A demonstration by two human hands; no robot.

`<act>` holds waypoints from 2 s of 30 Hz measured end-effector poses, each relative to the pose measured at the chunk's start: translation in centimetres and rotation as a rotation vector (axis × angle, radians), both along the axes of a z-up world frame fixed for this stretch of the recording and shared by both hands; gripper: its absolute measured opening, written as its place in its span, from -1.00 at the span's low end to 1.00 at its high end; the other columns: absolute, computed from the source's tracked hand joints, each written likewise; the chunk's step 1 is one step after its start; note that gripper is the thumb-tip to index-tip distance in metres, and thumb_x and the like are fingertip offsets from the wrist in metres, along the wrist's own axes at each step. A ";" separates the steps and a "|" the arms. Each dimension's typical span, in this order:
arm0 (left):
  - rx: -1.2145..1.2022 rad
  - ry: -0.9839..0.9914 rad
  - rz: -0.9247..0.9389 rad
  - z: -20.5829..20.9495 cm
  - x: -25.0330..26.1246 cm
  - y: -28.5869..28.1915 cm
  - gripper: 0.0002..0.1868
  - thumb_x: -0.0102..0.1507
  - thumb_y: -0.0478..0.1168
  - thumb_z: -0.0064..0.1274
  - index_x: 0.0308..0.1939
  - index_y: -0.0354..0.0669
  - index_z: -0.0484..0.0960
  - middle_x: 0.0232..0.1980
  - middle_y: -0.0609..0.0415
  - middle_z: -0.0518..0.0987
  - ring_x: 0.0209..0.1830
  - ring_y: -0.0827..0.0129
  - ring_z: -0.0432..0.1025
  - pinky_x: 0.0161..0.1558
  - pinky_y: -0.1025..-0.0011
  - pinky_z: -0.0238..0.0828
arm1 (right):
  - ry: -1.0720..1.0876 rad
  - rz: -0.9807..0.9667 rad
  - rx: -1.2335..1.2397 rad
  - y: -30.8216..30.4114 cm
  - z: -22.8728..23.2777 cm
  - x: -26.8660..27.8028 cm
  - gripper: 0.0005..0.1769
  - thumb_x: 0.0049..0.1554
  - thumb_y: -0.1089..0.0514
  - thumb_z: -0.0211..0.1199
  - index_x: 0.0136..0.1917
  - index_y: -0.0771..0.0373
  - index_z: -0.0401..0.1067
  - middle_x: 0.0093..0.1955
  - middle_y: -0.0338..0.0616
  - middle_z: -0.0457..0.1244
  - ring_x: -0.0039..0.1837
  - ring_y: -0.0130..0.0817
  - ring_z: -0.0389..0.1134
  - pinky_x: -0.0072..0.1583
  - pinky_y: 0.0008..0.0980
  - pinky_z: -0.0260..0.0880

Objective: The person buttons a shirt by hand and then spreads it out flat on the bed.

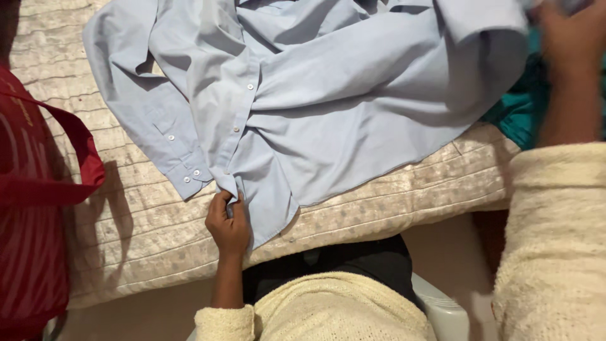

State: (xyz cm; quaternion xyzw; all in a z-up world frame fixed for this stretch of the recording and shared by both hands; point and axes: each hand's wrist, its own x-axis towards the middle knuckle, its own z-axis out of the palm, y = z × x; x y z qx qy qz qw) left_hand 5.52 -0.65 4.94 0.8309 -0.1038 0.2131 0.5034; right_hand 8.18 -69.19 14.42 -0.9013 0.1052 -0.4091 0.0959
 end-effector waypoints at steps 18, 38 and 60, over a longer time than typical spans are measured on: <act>-0.510 0.366 0.173 1.4 0.5 0.2 -0.78 0.42 -0.22 -0.05 0.02 -0.33 0.52 -0.21 0.20 0.55 -0.27 0.57 0.42 -0.23 0.54 0.37 | 0.288 -0.332 0.058 17.1 -4.4 -2.6 -0.14 0.07 0.13 0.50 0.57 0.11 0.23 0.47 0.40 -0.26 0.48 0.49 -0.20 0.40 0.48 -0.27; 0.393 -0.037 -0.534 9.3 2.8 -5.1 -0.52 0.31 -0.18 0.10 0.30 -0.22 0.49 0.35 -0.18 0.45 0.35 -0.07 0.35 0.35 0.08 0.28 | -0.176 0.060 0.271 6.9 -7.9 -11.2 -0.85 0.25 0.43 0.13 0.10 0.46 0.41 0.27 -0.03 0.15 0.26 -0.28 0.26 0.24 -0.37 0.30; 0.444 -0.084 -0.122 3.9 1.8 2.4 -0.87 0.24 -0.25 0.26 -0.16 -0.16 0.69 -0.06 0.03 0.58 0.02 0.09 0.41 0.03 0.17 0.38 | 0.626 0.258 0.121 30.8 -3.2 -15.3 -0.20 -0.01 -0.17 0.38 0.41 0.21 0.34 0.43 0.26 0.09 0.45 0.23 0.07 0.39 0.08 0.13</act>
